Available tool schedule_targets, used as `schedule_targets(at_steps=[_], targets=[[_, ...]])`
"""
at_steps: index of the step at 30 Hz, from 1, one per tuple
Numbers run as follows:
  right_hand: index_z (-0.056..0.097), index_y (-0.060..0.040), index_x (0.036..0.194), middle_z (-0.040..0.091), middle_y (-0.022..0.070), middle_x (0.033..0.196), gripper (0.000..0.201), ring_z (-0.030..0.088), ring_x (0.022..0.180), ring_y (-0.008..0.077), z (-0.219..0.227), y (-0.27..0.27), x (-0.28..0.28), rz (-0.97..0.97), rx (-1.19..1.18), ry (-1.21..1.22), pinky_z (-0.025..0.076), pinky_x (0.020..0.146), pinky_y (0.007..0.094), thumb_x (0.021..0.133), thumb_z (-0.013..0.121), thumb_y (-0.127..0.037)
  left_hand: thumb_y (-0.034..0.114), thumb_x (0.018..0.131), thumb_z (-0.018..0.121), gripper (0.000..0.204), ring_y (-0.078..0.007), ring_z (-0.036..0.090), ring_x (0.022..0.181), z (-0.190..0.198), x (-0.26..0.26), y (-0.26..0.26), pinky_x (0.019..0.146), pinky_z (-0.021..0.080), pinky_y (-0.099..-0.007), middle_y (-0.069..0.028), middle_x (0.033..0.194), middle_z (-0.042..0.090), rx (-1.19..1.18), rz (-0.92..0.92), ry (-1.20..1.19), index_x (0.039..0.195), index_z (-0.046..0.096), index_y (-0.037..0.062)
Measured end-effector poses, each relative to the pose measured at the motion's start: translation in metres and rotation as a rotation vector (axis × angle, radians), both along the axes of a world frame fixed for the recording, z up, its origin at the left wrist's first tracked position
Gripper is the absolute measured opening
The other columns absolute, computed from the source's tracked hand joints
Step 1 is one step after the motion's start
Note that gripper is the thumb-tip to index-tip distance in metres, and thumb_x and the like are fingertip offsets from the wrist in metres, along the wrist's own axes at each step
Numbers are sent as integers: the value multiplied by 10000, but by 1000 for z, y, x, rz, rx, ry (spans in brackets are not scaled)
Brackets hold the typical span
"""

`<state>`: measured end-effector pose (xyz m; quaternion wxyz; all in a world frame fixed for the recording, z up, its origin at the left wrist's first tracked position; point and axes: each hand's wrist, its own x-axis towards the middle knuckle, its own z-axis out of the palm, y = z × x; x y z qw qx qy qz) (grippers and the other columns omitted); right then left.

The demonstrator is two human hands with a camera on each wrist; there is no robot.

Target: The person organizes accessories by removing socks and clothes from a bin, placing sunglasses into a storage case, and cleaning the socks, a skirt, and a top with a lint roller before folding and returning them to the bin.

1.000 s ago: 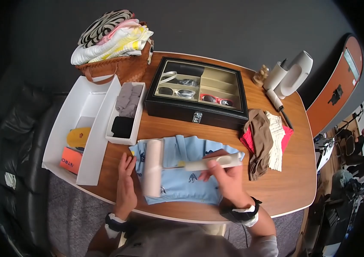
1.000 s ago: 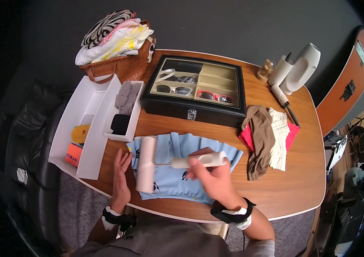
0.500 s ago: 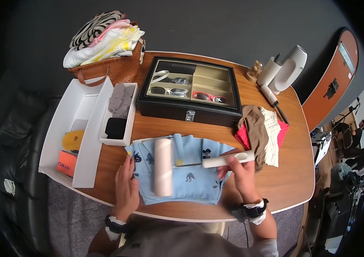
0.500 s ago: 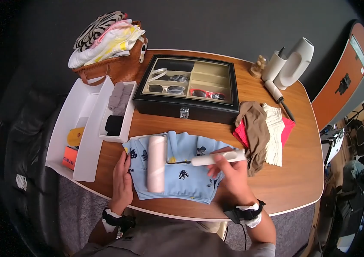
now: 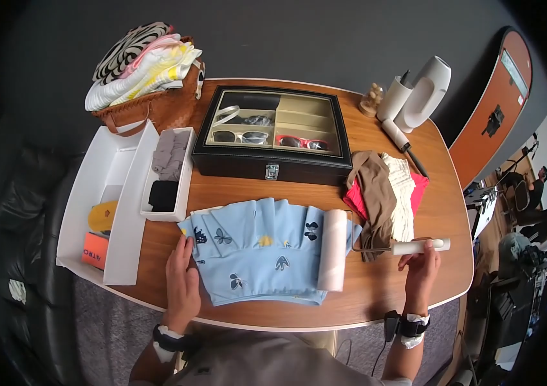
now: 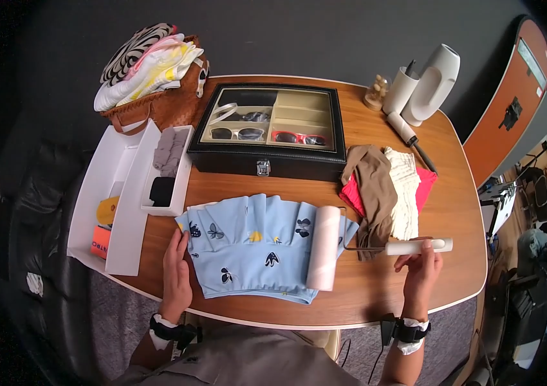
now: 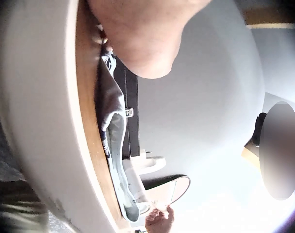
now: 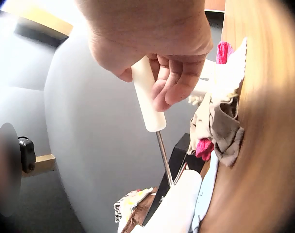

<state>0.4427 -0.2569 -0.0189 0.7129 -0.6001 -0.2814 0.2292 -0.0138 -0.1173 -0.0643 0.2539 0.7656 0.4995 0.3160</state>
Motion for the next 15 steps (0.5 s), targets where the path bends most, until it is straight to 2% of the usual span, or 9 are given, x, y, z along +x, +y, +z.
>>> schedule_targets(at_steps=[5,11,15], targets=[[600,-12,888,615,96,641,428,599,508,174,3,5,-6,-34,32,-12,474,466,305,1055,558,-404,524,1111,199,733,-385,347,1473,1,-2,-1,1222,210,-485,-192,1630,381,-8,8,-4,1576,351,-22],[612,10,942,632,121,698,375,614,535,196,8,39,-46,141,100,-51,496,487,313,1056,577,-346,534,1112,157,740,-382,314,1490,0,-4,-1,1227,205,-478,-204,1654,311,-46,22,-17,1558,427,9],[614,43,1007,666,132,768,306,646,591,188,19,64,-78,335,96,-170,508,525,301,1044,606,-260,542,1110,142,754,-381,310,1492,1,-5,0,1231,200,-476,-199,1654,313,-46,19,-27,1559,427,8]])
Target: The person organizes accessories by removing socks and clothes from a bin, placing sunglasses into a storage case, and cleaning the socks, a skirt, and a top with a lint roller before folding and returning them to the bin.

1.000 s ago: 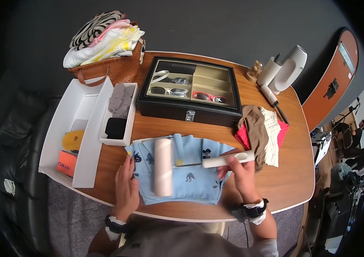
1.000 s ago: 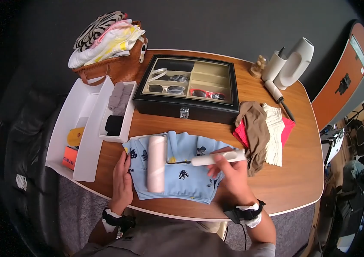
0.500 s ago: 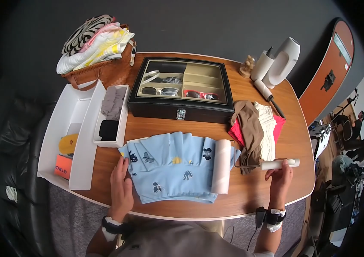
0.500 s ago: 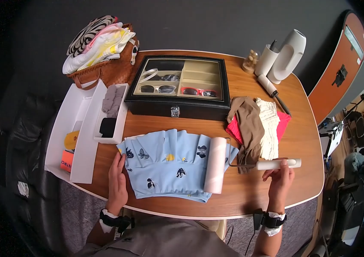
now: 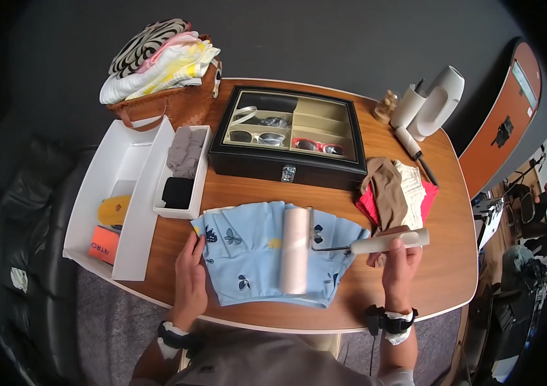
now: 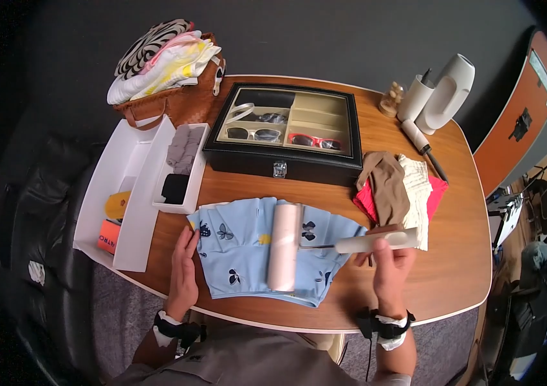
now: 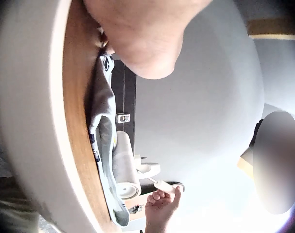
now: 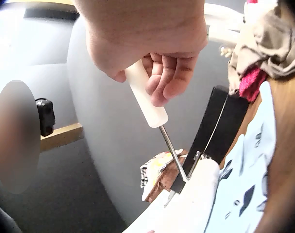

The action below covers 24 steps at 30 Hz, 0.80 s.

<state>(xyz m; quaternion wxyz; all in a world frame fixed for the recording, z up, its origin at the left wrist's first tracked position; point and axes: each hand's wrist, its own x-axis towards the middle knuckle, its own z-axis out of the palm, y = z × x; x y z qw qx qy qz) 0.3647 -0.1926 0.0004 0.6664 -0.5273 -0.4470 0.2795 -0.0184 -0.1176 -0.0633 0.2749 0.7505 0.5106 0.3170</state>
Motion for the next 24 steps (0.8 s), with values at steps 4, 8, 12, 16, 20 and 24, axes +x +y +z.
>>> schedule_targets(at_steps=[4,8,12,16,20,24], targets=[[630,60,1019,688,118,854,215,668,659,162,19,25,-39,189,8,73,539,581,286,997,680,-147,561,1107,141,773,-374,303,1500,-1,-2,0,1237,186,-468,-200,1661,302,-3,-15,-36,1560,413,-1],[632,56,1023,693,133,846,299,672,657,168,23,46,-72,271,-14,17,536,565,279,993,708,-231,600,1096,145,800,-353,246,1548,-4,-11,5,1248,155,-458,-196,1692,244,-94,-98,-143,1632,204,9],[650,50,1061,697,97,843,244,671,670,128,29,61,-92,430,-134,-71,532,589,253,993,705,-178,649,1076,134,814,-317,207,1582,5,-17,9,1271,147,-459,-178,1702,231,-266,-154,-305,1673,83,97],[675,35,1080,699,70,826,208,661,654,106,20,70,-97,546,-238,-5,518,577,245,998,694,-155,652,1076,179,841,-317,202,1586,-2,-24,16,1272,138,-446,-204,1694,234,-339,-195,-497,1667,-1,81],[674,30,1086,707,69,836,198,654,625,111,-1,67,-77,526,-343,198,516,555,256,1012,673,-154,590,1102,201,815,-330,185,1592,9,-18,12,1271,128,-430,-232,1697,199,-282,-198,-410,1655,16,21],[653,51,1115,715,110,834,238,674,604,161,-12,41,-45,411,-340,263,529,525,283,1022,647,-168,431,1112,358,721,-391,332,1504,6,-8,4,1245,171,-489,-281,1638,304,-80,-90,1,1634,143,-17]])
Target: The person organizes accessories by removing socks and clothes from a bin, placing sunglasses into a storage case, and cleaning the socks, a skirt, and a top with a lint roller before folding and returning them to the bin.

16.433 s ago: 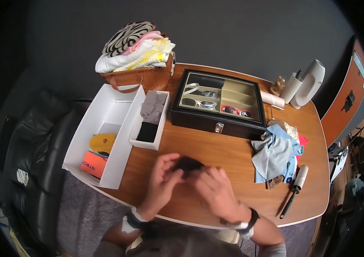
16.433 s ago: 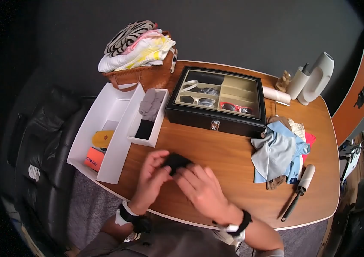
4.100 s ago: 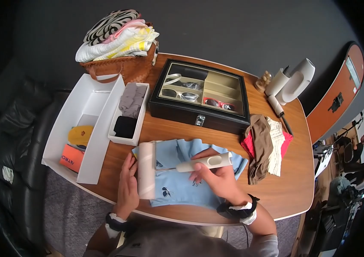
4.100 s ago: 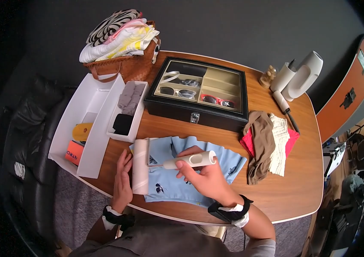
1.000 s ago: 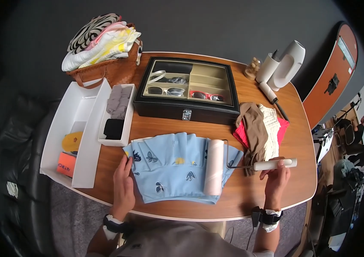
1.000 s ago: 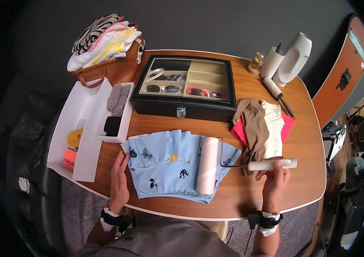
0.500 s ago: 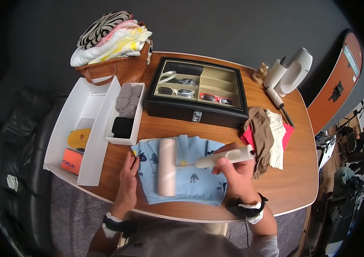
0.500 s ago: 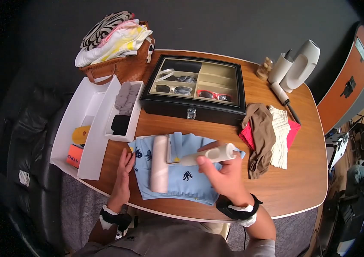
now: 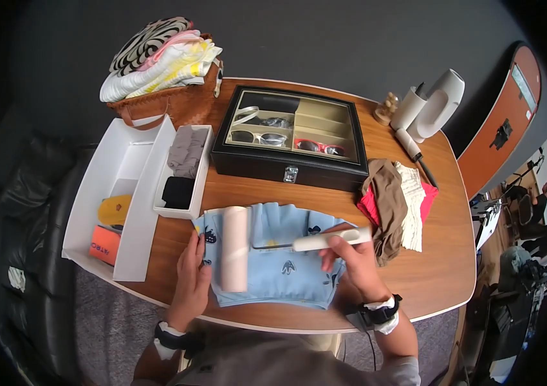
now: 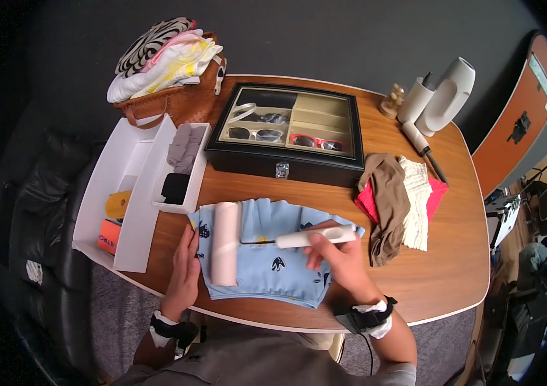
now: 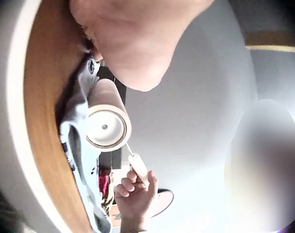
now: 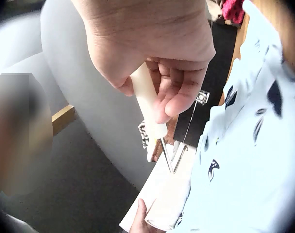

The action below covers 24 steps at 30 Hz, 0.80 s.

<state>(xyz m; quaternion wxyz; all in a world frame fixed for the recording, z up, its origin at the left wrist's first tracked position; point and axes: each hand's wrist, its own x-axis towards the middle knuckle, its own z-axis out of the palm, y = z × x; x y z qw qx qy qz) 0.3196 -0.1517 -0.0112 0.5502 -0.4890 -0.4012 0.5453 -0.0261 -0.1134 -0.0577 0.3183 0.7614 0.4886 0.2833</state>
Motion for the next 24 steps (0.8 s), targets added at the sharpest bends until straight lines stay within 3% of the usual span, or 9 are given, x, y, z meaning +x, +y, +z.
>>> schedule_targets(at_steps=[3,6,12,16,24], targets=[[652,53,1113,710,145,816,249,675,598,191,3,-28,26,-143,-25,9,531,513,299,1019,639,-177,381,1043,521,768,-432,366,1455,-17,8,-1,1238,184,-525,-293,1601,353,100,29,53,1608,215,-40],[654,49,1087,701,147,800,302,658,570,193,-1,-56,53,-280,42,-41,532,496,304,1029,618,-245,350,979,611,820,-455,339,1468,-6,14,-3,1238,185,-543,-289,1586,372,158,40,255,1591,246,-57],[592,-29,930,645,113,663,415,634,530,201,-18,-107,108,-643,96,-43,506,471,313,1077,520,-410,317,969,631,817,-450,319,1491,-2,20,-5,1238,195,-548,-279,1589,373,183,29,272,1589,253,-57],[613,-40,984,600,62,654,414,563,488,162,-20,-127,134,-923,139,4,450,443,303,1073,515,-432,339,994,611,784,-469,336,1462,0,21,-5,1219,225,-539,-292,1591,366,198,16,290,1593,273,-36],[638,-49,976,567,21,694,480,474,485,127,-10,-150,166,-1126,214,184,363,438,263,1052,544,-513,324,964,641,752,-431,327,1497,0,22,-6,1237,201,-545,-273,1575,399,214,15,293,1551,348,-44]])
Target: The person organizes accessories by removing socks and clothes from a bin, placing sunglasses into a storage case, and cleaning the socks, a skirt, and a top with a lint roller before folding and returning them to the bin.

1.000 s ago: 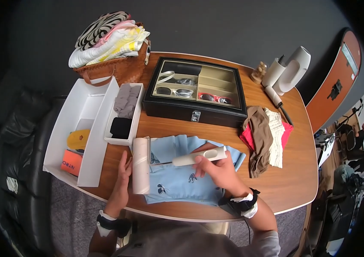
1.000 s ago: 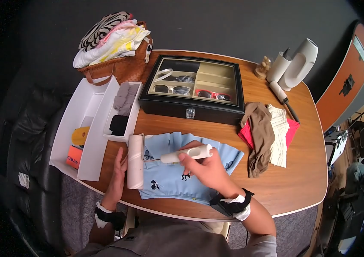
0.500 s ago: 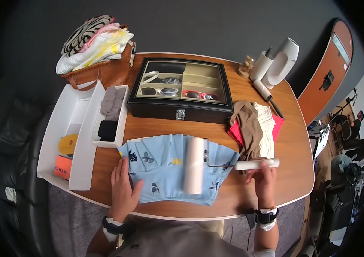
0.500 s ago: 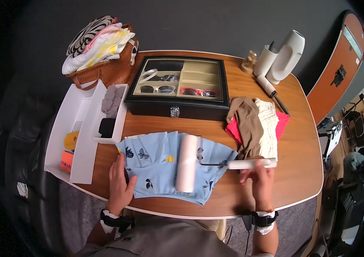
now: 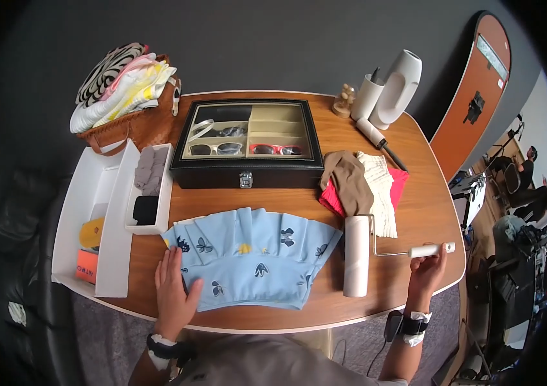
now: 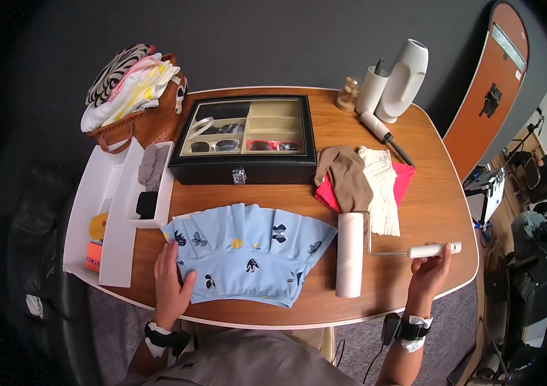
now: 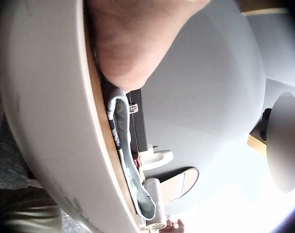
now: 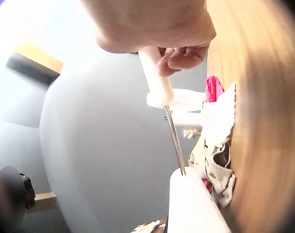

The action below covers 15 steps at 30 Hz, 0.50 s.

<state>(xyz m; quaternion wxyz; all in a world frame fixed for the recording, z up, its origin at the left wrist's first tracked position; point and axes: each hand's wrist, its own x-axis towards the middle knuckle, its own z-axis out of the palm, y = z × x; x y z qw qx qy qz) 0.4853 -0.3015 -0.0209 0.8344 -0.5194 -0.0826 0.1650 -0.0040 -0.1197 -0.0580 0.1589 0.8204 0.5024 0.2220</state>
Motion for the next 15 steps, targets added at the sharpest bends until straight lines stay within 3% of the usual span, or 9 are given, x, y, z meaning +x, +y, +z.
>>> schedule_targets(at_steps=[2,9,12,15], targets=[[635,-55,976,572,20,713,468,483,511,125,-9,-4,17,-85,57,54,359,444,257,1050,557,-511,325,965,639,745,-430,327,1498,-1,0,0,1238,201,-544,-273,1574,401,4,-2,4,1547,356,-44],[580,-108,952,566,29,730,406,512,549,147,-52,-12,66,71,84,138,408,489,301,1053,556,-501,302,945,675,731,-429,332,1493,-6,-3,0,1232,218,-550,-272,1564,415,16,7,-39,1541,384,-6],[583,-104,967,562,32,718,401,531,556,169,-49,-2,57,87,-20,210,433,511,334,1060,542,-492,215,885,745,635,-404,434,1390,-3,-3,-5,1159,331,-533,-248,1448,507,76,30,-266,1440,497,32],[593,-104,978,639,60,751,362,608,592,205,-45,-9,59,172,-204,283,476,540,345,1064,532,-450,145,807,809,488,-362,505,1242,4,-17,-10,1047,418,-491,-172,1296,570,37,-97,-294,1246,614,60]])
